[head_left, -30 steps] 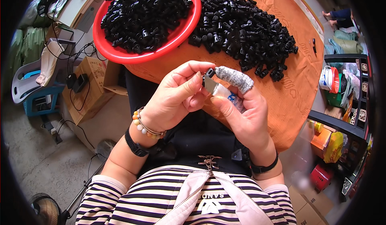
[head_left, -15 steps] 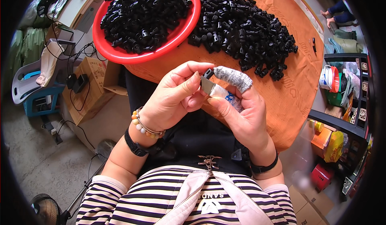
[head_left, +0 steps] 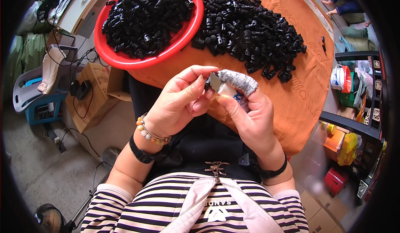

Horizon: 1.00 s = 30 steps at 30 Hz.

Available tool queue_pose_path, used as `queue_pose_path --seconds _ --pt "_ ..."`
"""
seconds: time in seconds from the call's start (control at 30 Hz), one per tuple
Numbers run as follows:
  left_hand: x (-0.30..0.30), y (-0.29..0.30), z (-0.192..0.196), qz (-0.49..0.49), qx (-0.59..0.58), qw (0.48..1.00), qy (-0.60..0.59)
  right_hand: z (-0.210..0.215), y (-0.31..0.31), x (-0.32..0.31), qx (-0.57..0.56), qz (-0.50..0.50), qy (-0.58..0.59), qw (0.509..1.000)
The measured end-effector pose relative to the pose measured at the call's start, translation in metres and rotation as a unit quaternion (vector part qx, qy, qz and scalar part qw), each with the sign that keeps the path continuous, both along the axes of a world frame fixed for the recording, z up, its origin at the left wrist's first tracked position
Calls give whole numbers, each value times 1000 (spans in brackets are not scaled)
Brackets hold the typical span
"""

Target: Trimming excess plastic flash from small black shoe components using a small craft blade.

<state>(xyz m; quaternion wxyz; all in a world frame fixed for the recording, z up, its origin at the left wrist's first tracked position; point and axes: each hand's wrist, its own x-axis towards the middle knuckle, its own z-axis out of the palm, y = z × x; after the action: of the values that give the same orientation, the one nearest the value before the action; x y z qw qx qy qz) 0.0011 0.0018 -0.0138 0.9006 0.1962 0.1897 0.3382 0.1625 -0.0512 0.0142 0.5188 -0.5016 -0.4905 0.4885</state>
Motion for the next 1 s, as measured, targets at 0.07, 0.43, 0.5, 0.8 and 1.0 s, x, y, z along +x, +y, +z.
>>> queue_pose_path --seconds 0.07,0.43,0.5,0.8,1.0 --pt "0 1 0 -8 -7 1000 -20 3 0 2 -23 13 24 999" --pt "3 -1 1 -21 -36 999 -22 -4 20 -4 0 -28 76 997" --pt "5 -3 2 -14 -22 1000 2 -3 22 -9 -15 -27 93 995" --pt "1 2 3 48 8 998 43 -12 35 4 4 -82 135 987" --pt "-24 25 3 205 19 975 81 -23 29 39 -8 -134 61 989"
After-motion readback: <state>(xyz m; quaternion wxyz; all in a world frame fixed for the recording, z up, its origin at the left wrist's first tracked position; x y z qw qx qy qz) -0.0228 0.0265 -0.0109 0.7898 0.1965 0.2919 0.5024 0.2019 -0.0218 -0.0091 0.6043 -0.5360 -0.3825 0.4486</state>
